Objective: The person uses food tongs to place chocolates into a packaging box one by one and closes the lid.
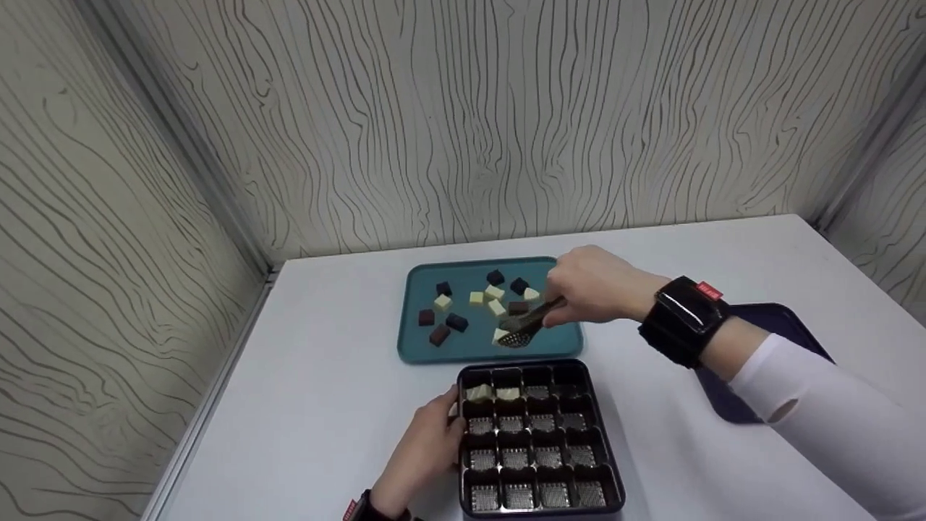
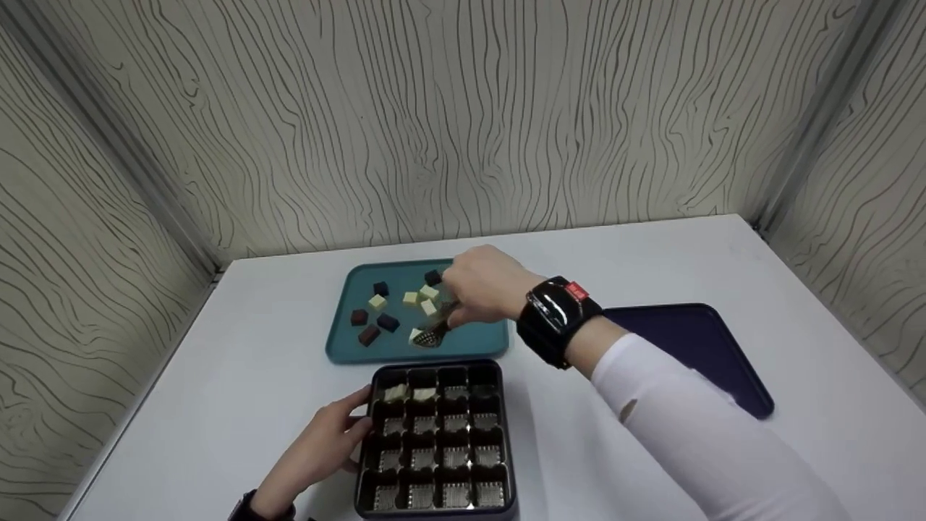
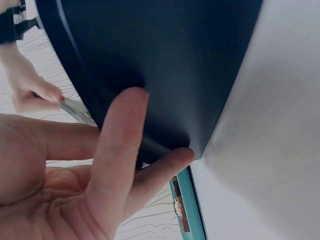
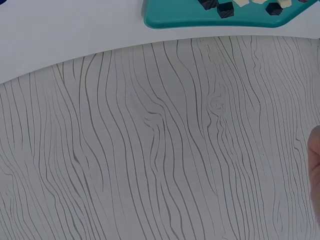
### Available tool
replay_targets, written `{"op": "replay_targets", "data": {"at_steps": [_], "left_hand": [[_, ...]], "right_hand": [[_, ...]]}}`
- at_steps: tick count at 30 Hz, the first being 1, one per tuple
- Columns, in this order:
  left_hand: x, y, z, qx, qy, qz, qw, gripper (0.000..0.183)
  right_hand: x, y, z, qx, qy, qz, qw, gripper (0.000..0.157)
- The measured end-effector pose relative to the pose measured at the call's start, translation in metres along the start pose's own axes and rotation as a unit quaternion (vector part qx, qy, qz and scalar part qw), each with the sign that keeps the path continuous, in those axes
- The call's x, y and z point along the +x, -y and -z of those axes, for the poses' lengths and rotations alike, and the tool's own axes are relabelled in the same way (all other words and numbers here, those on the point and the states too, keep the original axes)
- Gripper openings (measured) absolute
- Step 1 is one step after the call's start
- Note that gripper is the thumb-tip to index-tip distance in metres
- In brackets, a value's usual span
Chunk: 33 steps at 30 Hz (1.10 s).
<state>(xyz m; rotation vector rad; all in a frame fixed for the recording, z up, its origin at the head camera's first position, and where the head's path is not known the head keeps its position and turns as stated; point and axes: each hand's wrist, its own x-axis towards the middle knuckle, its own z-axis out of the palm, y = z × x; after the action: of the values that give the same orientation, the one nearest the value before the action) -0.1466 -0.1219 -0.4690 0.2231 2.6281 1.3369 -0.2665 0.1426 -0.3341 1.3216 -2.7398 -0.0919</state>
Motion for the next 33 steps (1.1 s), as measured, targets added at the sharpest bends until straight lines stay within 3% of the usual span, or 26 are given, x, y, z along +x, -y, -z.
{"op": "replay_targets", "data": {"at_steps": [6,14,19,25,33], "left_hand": [[-0.002,0.001,0.003,0.001,0.000,-0.008,1.0000,0.054],[-0.001,0.000,0.003,0.002,0.002,-0.006,1.0000,0.054],[0.000,-0.001,0.000,0.004,0.007,0.002,1.0000,0.054],[0.001,-0.001,0.000,0.004,0.006,0.004,1.0000,0.054],[0.001,0.000,0.001,0.005,0.004,-0.002,1.0000,0.054]], "right_hand": [[-0.028,0.007,0.012,-0.008,-0.012,0.023,1.000,0.049],[-0.044,0.012,0.009,-0.032,-0.010,0.056,0.998,0.032],[-0.044,0.016,0.006,-0.060,-0.018,0.071,0.995,0.042],[-0.035,0.027,0.005,-0.099,0.027,0.063,0.993,0.066],[-0.023,0.034,0.004,-0.113,0.061,0.065,0.990,0.068]]}}
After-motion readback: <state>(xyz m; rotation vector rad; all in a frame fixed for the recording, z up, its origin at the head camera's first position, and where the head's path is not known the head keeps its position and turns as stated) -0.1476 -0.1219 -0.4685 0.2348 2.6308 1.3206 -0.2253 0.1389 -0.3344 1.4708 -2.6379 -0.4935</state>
